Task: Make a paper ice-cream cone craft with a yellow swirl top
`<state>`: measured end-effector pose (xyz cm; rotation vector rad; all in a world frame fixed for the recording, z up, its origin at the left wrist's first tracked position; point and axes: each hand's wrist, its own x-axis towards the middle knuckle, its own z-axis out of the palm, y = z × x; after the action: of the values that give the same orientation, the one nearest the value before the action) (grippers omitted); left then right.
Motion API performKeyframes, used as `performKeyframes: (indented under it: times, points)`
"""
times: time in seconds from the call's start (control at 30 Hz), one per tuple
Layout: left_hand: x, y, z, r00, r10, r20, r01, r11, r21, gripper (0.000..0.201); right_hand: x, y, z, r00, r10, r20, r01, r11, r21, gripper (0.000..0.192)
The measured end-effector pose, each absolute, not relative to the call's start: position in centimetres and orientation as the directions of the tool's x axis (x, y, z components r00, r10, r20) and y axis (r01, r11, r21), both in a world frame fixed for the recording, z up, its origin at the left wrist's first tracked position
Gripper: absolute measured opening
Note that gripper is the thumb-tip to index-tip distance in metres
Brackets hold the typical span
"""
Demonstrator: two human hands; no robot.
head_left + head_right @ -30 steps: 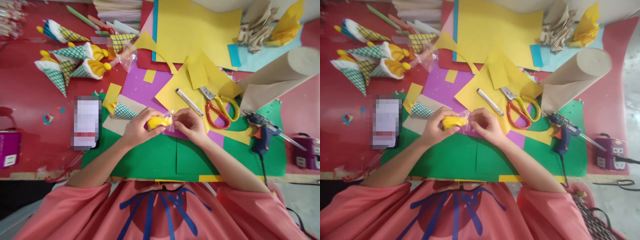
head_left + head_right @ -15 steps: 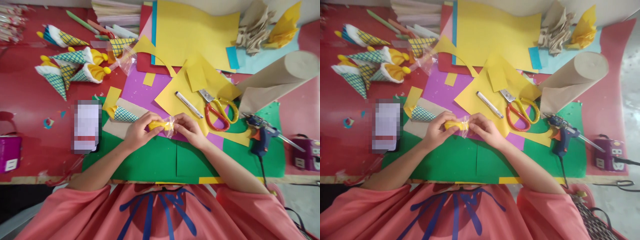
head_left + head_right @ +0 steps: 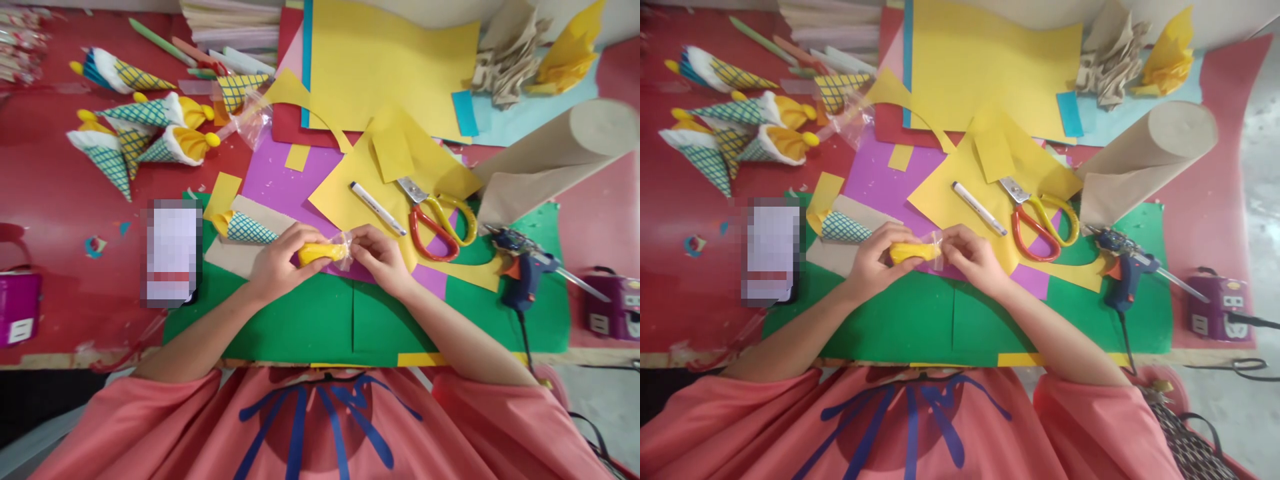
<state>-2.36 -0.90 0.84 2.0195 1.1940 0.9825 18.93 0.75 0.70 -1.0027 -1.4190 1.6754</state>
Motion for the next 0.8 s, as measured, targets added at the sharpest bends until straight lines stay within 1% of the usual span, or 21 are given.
performKeyframes:
  times: [0.1,0.17,0.27,0.33,0.37,0.43,0.57,0.67,0.8]
  points:
    - [-2.38,-0.97,0.61,0.345,0.897,0.276,0.442,-0.415,0.795,0.026,18.70,0.74,0.42,-0.428,0.900,-0.088,-0.038,-0.115,-0.993,0.027]
    - [-2.39,-1.07,0.49,0.320,0.918,0.236,0.459,-0.368,0.809,0.028,18.61,0.70,0.35,-0.383,0.922,-0.053,-0.023,-0.067,-0.997,0.023]
    - [-2.42,-1.18,0.34,0.241,0.954,0.175,0.495,-0.276,0.824,0.033,18.61,0.57,0.43,-0.318,0.947,0.046,0.080,0.075,-0.994,0.014]
    - [-2.49,-1.17,0.24,0.210,0.963,0.166,0.501,-0.252,0.828,0.033,18.66,0.50,0.54,-0.337,0.938,0.081,0.148,0.137,-0.979,0.008]
    - [-2.52,-1.15,0.19,0.202,0.964,0.172,0.501,-0.253,0.828,0.032,18.69,0.48,0.58,-0.352,0.933,0.073,0.161,0.137,-0.977,0.010]
    - [-2.60,-1.09,0.10,0.192,0.963,0.188,0.500,-0.261,0.826,0.031,18.75,0.50,0.64,-0.371,0.928,0.023,0.143,0.082,-0.986,0.017]
    - [-2.68,-1.04,0.05,0.211,0.959,0.190,0.499,-0.273,0.823,0.031,18.89,0.72,0.70,-0.421,0.905,-0.063,0.026,-0.057,-0.998,0.025]
    - [-2.69,-1.03,0.10,0.219,0.957,0.189,0.488,-0.275,0.829,0.032,18.98,0.88,0.69,-0.454,0.888,-0.078,-0.050,-0.112,-0.992,0.027]
    - [-2.75,-0.98,0.10,0.231,0.950,0.210,0.474,-0.299,0.828,0.031,19.06,0.95,0.56,-0.473,0.877,-0.080,-0.078,-0.132,-0.988,0.027]
